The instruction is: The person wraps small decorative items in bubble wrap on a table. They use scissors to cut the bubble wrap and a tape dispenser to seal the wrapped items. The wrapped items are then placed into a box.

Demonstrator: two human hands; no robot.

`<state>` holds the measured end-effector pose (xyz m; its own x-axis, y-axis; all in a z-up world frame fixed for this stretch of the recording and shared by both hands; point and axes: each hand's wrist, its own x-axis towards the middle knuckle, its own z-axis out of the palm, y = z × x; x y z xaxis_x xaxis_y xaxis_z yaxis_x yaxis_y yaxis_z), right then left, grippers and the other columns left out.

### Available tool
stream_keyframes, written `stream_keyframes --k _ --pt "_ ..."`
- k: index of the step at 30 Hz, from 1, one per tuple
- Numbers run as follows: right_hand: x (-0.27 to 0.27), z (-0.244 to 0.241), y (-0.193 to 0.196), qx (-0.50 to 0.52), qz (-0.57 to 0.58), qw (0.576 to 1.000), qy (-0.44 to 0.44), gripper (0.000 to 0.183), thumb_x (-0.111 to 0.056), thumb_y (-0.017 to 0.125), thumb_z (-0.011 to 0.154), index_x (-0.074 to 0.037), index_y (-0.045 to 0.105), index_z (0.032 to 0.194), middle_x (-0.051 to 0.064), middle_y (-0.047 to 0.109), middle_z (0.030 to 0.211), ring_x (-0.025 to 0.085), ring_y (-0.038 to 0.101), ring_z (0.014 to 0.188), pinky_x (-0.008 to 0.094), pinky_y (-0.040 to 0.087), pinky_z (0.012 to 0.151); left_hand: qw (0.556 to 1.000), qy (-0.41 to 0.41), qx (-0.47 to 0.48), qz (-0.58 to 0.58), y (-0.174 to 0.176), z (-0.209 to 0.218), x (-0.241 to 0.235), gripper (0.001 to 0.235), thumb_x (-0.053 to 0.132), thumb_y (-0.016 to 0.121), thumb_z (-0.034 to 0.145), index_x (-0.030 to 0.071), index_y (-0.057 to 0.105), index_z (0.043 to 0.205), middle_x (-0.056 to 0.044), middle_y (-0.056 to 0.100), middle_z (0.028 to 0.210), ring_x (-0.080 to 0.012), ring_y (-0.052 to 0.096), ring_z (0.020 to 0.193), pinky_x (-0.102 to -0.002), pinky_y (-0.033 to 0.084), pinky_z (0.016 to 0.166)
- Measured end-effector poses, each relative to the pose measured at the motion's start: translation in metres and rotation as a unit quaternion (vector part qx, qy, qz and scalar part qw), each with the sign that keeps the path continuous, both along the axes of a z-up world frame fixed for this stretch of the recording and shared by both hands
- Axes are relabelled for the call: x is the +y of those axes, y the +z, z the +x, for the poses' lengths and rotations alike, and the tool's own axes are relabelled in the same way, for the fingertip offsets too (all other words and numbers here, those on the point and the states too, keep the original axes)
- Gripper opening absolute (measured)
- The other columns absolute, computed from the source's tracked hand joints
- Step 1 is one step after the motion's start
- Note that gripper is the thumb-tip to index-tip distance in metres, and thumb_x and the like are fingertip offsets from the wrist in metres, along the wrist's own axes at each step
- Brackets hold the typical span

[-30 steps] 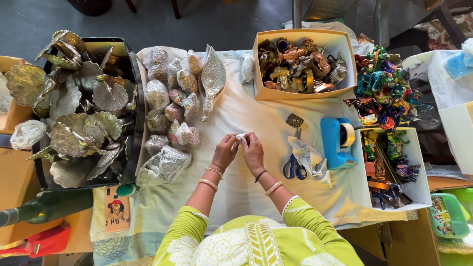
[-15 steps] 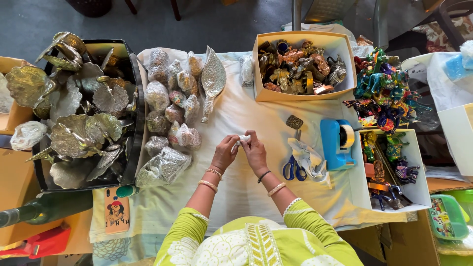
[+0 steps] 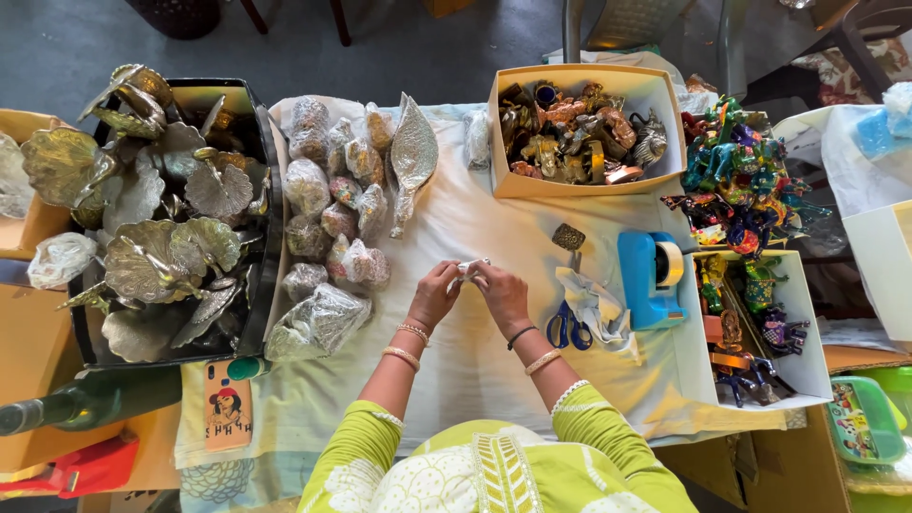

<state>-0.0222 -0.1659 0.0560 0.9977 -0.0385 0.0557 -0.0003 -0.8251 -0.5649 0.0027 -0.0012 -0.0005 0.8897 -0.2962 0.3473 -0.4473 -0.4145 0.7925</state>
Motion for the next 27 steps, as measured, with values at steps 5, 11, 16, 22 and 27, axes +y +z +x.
stream_keyframes --k 5,11,16,22,27 --pt "-0.005 -0.003 -0.017 -0.027 -0.014 1.000 0.002 0.009 -0.027 0.072 0.090 -0.026 0.071 0.098 0.002 0.074 0.084 0.027 0.071 0.075 0.041 0.054 0.059 0.999 -0.019 0.028 -0.019 0.018 0.001 0.001 0.026 0.002 0.074 0.081 0.003 0.064 0.105 -0.013 0.067 0.112 -0.0344 0.069 0.089 -0.040 0.058 0.075" --pt "-0.007 0.002 -0.010 -0.021 -0.041 0.999 0.030 0.013 -0.030 0.072 0.090 -0.026 0.071 0.102 0.002 0.072 0.081 0.026 0.070 0.076 0.042 0.054 0.060 0.999 -0.019 0.020 0.019 0.002 0.007 -0.004 0.022 0.007 0.077 0.086 0.004 0.062 0.103 -0.011 0.067 0.102 -0.0333 0.068 0.087 -0.041 0.057 0.074" --pt "-0.011 0.001 -0.026 -0.050 -0.075 0.994 0.056 0.016 -0.028 0.071 0.090 -0.023 0.070 0.105 0.000 0.073 0.085 0.024 0.070 0.079 0.041 0.054 0.062 0.996 -0.038 -0.041 0.073 0.002 0.007 -0.008 0.019 0.003 0.071 0.087 0.005 0.062 0.104 -0.012 0.065 0.102 -0.0326 0.064 0.096 -0.041 0.056 0.082" --pt "-0.010 0.000 -0.035 -0.083 -0.060 0.994 0.045 0.019 -0.021 0.071 0.091 -0.021 0.070 0.109 0.001 0.073 0.089 0.025 0.070 0.082 0.041 0.055 0.065 0.988 -0.068 -0.067 0.120 0.006 0.009 -0.008 0.029 0.000 0.068 0.084 0.005 0.064 0.112 -0.012 0.063 0.099 -0.0319 0.060 0.096 -0.041 0.054 0.087" --pt "-0.017 -0.007 -0.061 -0.013 0.114 0.993 0.014 0.027 -0.016 0.072 0.086 -0.017 0.069 0.113 0.010 0.067 0.079 0.024 0.066 0.070 0.036 0.054 0.062 0.997 -0.028 -0.032 0.069 -0.016 0.006 -0.010 0.039 0.004 0.074 0.081 0.003 0.059 0.117 -0.016 0.063 0.104 -0.0342 0.061 0.099 -0.041 0.053 0.090"
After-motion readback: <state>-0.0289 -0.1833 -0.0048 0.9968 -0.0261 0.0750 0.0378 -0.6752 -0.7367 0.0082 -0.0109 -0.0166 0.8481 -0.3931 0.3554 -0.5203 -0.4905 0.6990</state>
